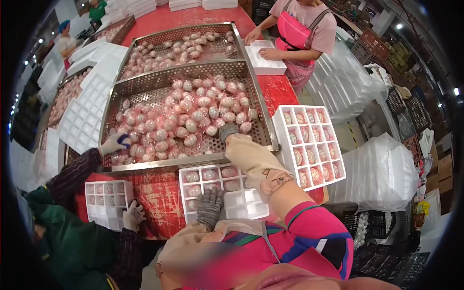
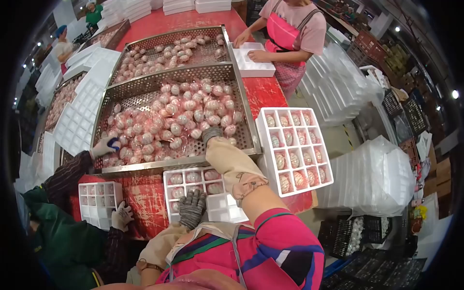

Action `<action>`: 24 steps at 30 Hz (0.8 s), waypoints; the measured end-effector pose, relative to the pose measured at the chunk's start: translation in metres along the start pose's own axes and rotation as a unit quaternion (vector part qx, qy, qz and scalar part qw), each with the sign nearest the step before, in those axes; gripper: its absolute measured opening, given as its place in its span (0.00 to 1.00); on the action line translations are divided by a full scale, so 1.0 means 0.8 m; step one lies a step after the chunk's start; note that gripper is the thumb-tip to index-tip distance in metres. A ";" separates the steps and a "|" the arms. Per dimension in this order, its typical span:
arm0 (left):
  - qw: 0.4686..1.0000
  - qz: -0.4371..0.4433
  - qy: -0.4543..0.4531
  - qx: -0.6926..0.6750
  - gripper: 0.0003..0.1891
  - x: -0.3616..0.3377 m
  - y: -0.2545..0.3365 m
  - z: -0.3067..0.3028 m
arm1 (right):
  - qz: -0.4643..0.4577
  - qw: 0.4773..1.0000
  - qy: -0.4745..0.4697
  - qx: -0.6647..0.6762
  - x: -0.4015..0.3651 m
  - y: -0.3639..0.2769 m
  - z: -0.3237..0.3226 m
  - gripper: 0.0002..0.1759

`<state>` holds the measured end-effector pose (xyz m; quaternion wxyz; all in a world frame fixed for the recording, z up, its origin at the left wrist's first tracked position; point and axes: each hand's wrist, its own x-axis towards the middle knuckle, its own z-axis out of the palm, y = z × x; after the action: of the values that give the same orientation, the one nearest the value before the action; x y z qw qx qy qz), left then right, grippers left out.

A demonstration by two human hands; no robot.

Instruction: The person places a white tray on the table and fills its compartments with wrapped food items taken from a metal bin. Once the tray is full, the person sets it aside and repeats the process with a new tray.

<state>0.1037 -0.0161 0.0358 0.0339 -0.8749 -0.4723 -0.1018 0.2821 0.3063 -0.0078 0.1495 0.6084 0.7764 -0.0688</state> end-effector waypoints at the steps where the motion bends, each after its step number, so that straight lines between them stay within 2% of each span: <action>1: 1.000 -0.004 -0.008 -0.002 0.27 0.003 -0.001 -0.006 | -0.008 0.999 -0.017 0.032 -0.031 0.003 -0.027 0.11; 2: 0.999 -0.012 -0.023 -0.024 0.27 0.003 -0.002 -0.008 | -0.033 0.999 -0.023 0.001 -0.049 0.005 -0.043 0.13; 3: 0.998 -0.023 -0.044 -0.048 0.28 -0.001 -0.001 -0.011 | -0.024 0.993 -0.081 0.079 -0.048 0.022 -0.051 0.27; 5: 0.994 -0.075 0.008 -0.080 0.30 -0.007 0.002 0.012 | -0.018 0.984 0.057 0.167 -0.045 0.055 -0.031 0.37; 6: 0.989 -0.085 -0.002 -0.123 0.30 -0.007 0.001 -0.006 | 0.031 0.955 0.131 0.264 -0.069 0.051 -0.046 0.29; 7: 0.982 -0.094 -0.008 -0.164 0.31 0.001 -0.003 -0.029 | -0.017 0.956 0.217 0.198 0.003 0.090 0.026 0.32; 8: 0.979 -0.121 0.012 -0.166 0.31 0.005 -0.003 -0.033 | 0.010 0.863 0.178 0.472 -0.043 0.094 -0.016 0.27; 9: 0.975 -0.144 0.035 -0.164 0.32 0.012 -0.005 -0.036 | 0.055 0.639 0.101 0.760 -0.088 0.082 -0.054 0.22; 10: 0.965 -0.155 0.048 -0.206 0.32 0.022 -0.010 -0.040 | 0.055 0.491 0.060 0.867 -0.115 0.079 -0.076 0.17; 11: 0.953 -0.166 0.064 -0.247 0.31 0.033 -0.016 -0.046 | 0.039 0.394 0.024 0.918 -0.143 0.071 -0.092 0.13; 13: 0.871 -0.222 0.041 -0.436 0.29 0.060 -0.025 -0.064 | -0.019 0.311 -0.047 0.949 -0.187 0.058 -0.109 0.14; 14: 0.794 -0.272 0.027 -0.542 0.27 0.072 -0.026 -0.069 | -0.013 0.306 -0.051 0.951 -0.209 0.044 -0.115 0.14; 15: 0.700 -0.320 0.014 -0.638 0.25 0.083 -0.027 -0.076 | -0.057 0.331 -0.048 0.941 -0.231 0.028 -0.121 0.16; 16: 0.593 -0.314 0.029 -0.741 0.23 0.093 -0.028 -0.092 | -0.101 0.356 -0.045 0.928 -0.251 0.015 -0.122 0.18; 17: 0.590 -0.324 0.022 -0.739 0.23 0.100 -0.030 -0.100 | -0.092 0.350 -0.052 0.931 -0.265 0.008 -0.119 0.18; 19: 0.577 -0.296 0.054 -0.760 0.21 0.105 -0.033 -0.100 | -0.109 0.471 -0.010 0.876 -0.294 -0.006 -0.109 0.21; 20: 0.616 -0.275 0.076 -0.735 0.22 0.104 -0.036 -0.087 | -0.114 0.530 -0.004 0.840 -0.309 -0.010 -0.109 0.24; 21: 0.654 -0.251 0.097 -0.707 0.22 0.100 -0.035 -0.079 | -0.120 0.621 0.053 0.772 -0.309 -0.011 -0.095 0.27; 22: 0.688 -0.278 0.055 -0.668 0.29 0.098 -0.031 -0.089 | -0.124 0.614 0.082 0.775 -0.319 -0.018 -0.082 0.28; 23: 0.688 -0.280 0.048 -0.668 0.29 0.091 -0.022 -0.088 | -0.129 0.607 0.115 0.776 -0.331 -0.029 -0.068 0.29; 24: 0.726 -0.242 0.000 -0.644 0.32 0.086 -0.011 -0.086 | -0.127 0.628 0.155 0.752 -0.343 -0.041 -0.056 0.29</action>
<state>0.1230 0.0347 0.1174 -0.5634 -0.5429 -0.4886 -0.3861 0.3031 0.0574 0.1192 -0.4931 0.4065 0.5360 -0.5517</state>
